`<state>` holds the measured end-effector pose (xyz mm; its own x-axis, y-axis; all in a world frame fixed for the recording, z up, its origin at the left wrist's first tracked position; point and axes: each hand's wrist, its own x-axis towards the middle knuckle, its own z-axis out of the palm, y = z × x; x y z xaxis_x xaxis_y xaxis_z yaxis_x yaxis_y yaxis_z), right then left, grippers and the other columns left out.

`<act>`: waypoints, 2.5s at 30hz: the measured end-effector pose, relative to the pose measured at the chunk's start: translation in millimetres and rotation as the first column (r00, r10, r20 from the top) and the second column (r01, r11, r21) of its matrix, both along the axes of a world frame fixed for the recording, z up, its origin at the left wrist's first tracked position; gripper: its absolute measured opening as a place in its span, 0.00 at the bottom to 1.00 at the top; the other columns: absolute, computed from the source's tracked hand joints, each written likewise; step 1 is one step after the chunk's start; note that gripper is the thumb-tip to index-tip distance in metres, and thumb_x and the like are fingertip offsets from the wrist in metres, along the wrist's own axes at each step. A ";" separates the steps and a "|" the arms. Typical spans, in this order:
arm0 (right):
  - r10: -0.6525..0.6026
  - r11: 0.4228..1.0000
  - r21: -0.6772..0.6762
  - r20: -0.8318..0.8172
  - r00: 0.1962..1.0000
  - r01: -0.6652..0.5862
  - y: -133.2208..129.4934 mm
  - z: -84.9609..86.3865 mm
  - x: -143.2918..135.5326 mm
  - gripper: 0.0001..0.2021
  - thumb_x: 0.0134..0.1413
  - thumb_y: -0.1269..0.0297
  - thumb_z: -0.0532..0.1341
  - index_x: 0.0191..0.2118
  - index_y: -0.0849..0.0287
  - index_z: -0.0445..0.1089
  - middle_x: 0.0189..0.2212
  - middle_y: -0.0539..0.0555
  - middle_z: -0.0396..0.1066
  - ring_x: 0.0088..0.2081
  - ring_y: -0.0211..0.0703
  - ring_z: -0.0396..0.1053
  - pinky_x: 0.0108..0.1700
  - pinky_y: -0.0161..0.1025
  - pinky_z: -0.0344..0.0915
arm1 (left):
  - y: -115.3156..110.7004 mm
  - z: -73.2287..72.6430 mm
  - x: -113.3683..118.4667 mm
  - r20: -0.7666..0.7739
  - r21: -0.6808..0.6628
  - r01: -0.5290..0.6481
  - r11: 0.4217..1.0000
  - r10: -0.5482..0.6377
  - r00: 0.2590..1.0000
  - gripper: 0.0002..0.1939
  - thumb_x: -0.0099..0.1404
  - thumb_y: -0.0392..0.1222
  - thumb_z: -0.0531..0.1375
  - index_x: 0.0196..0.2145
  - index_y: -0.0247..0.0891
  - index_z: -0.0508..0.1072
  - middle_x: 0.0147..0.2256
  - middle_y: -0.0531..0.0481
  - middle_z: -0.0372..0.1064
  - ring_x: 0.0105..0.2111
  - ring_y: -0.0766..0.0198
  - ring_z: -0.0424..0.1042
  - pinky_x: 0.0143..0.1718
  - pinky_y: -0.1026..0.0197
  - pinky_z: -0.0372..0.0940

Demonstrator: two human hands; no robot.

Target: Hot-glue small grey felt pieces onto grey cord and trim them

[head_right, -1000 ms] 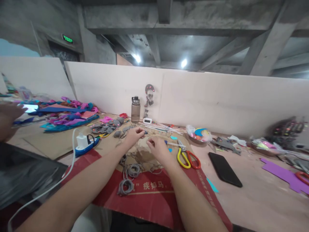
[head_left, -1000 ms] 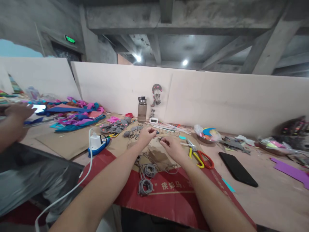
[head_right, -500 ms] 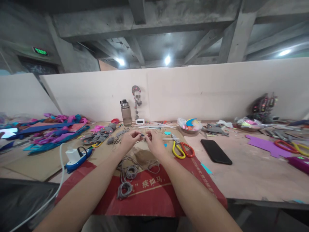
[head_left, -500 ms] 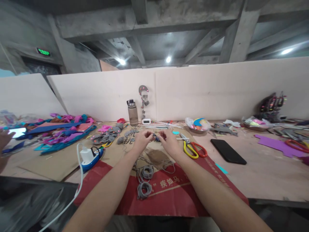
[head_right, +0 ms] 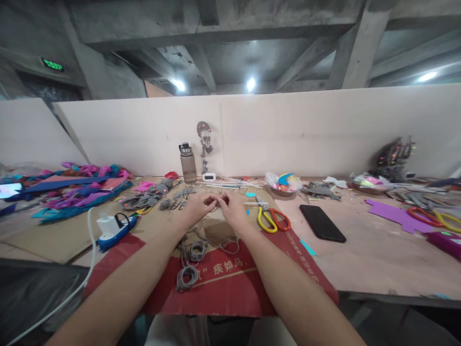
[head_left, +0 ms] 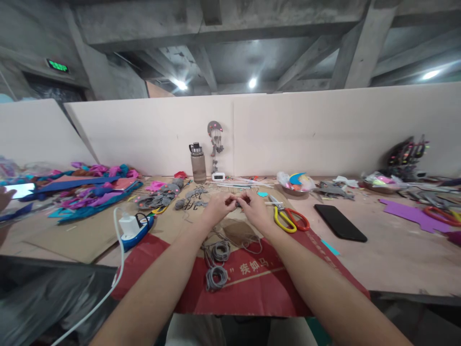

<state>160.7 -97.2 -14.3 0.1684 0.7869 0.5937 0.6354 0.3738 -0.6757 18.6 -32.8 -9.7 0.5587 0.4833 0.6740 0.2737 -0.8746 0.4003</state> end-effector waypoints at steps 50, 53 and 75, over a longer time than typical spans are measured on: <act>-0.041 0.999 -0.007 -0.322 0.946 0.041 5.8 4.2 14.4 0.03 0.42 0.67 0.51 0.27 0.56 0.60 0.17 0.44 0.53 0.20 0.35 0.52 0.24 0.34 0.51 | 10.3 7.4 0.5 0.693 -0.681 0.578 0.450 0.140 0.707 0.07 0.55 0.36 0.63 0.28 0.31 0.68 0.24 0.49 0.71 0.24 0.69 0.72 0.29 0.66 0.68; 0.013 0.999 -0.030 -0.399 0.917 -0.027 5.0 3.6 10.2 0.05 0.44 0.66 0.51 0.28 0.56 0.62 0.15 0.42 0.50 0.17 0.33 0.49 0.21 0.32 0.48 | 13.8 5.9 -1.0 0.710 -0.670 0.584 0.457 0.166 0.684 0.06 0.55 0.36 0.63 0.28 0.31 0.68 0.25 0.48 0.71 0.24 0.69 0.72 0.30 0.66 0.68; 0.031 0.999 0.017 -0.279 0.960 -0.028 -9.8 17.2 -2.9 0.09 0.44 0.62 0.56 0.32 0.59 0.66 0.23 0.46 0.63 0.23 0.34 0.57 0.28 0.33 0.56 | 27.5 0.2 -5.8 0.741 -0.653 0.590 0.475 0.241 0.627 0.05 0.55 0.34 0.63 0.28 0.30 0.70 0.26 0.48 0.72 0.25 0.69 0.72 0.28 0.68 0.67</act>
